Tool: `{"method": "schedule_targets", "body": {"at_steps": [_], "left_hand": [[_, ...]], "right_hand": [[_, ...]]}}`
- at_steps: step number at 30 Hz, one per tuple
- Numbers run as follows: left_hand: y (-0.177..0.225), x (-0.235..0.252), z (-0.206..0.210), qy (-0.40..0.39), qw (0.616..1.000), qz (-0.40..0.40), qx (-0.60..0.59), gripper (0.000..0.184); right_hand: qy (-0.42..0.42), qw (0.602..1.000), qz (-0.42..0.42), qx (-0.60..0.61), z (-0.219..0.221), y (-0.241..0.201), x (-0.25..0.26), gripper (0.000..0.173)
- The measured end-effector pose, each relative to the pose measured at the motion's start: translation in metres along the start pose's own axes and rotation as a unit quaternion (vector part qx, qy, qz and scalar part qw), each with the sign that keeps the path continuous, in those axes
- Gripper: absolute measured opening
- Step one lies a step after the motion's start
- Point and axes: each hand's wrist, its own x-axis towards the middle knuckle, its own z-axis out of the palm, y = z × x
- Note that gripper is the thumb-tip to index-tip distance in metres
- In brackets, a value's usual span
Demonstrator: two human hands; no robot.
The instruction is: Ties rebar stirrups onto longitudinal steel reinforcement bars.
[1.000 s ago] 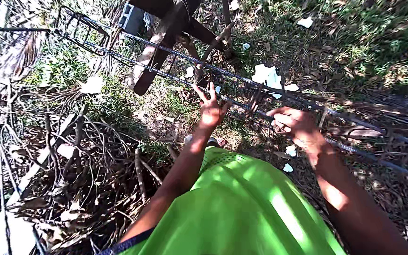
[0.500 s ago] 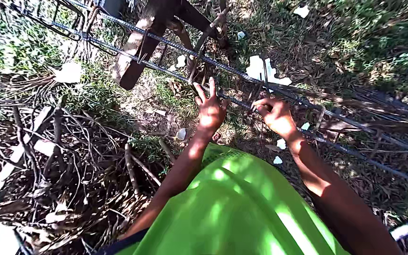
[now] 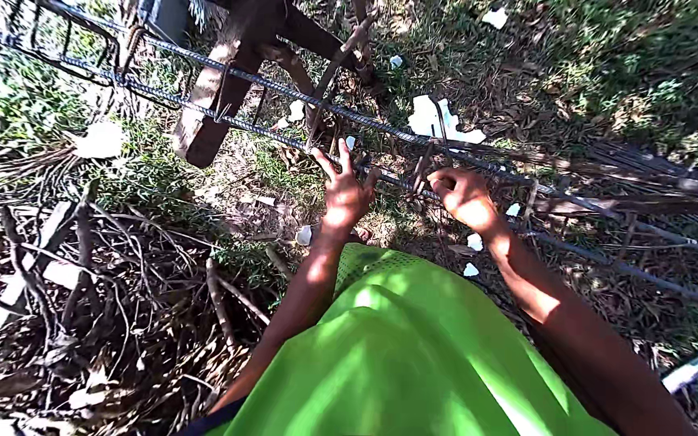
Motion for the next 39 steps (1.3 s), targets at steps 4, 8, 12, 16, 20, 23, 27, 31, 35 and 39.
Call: {"method": "schedule_targets", "body": {"at_steps": [4,8,12,16,20,23,27,31,35,39], "left_hand": [[0.007,0.002,0.011,-0.002,1.000,-0.015,-0.016,0.117],[0.006,0.006,0.021,-0.001,1.000,-0.013,-0.004,0.139],[0.006,0.006,0.022,-0.005,1.000,-0.017,0.007,0.147],[0.007,0.009,0.027,0.012,0.999,-0.024,-0.023,0.150],[0.002,0.009,0.033,0.036,0.999,-0.009,-0.032,0.150],[0.002,0.008,0.032,0.044,0.998,-0.002,-0.051,0.149],[0.001,0.009,0.035,0.046,0.998,0.002,-0.044,0.151],[0.000,0.010,0.037,0.052,0.998,0.004,-0.040,0.151],[0.002,0.009,0.035,0.044,0.998,-0.006,-0.034,0.149],[0.004,0.008,0.032,0.037,0.999,-0.008,-0.039,0.149]], "right_hand": [[0.020,1.000,-0.021,-0.009,0.004,-0.001,0.000,0.026],[0.024,0.999,-0.011,-0.031,0.010,0.000,0.003,0.031],[0.008,0.998,0.011,-0.057,0.020,-0.002,0.010,0.040],[-0.026,0.998,0.050,-0.038,0.018,-0.012,0.014,0.043],[-0.047,0.994,0.103,0.011,0.018,-0.017,0.022,0.042],[-0.038,0.992,0.113,0.033,0.019,-0.021,0.022,0.036],[-0.010,0.992,0.115,0.046,0.023,-0.022,0.022,0.033],[-0.012,0.990,0.128,0.053,0.024,-0.029,0.023,0.034],[-0.036,0.987,0.149,0.039,0.019,-0.039,0.027,0.034],[-0.057,0.987,0.152,0.023,0.016,-0.048,0.029,0.034]]}}
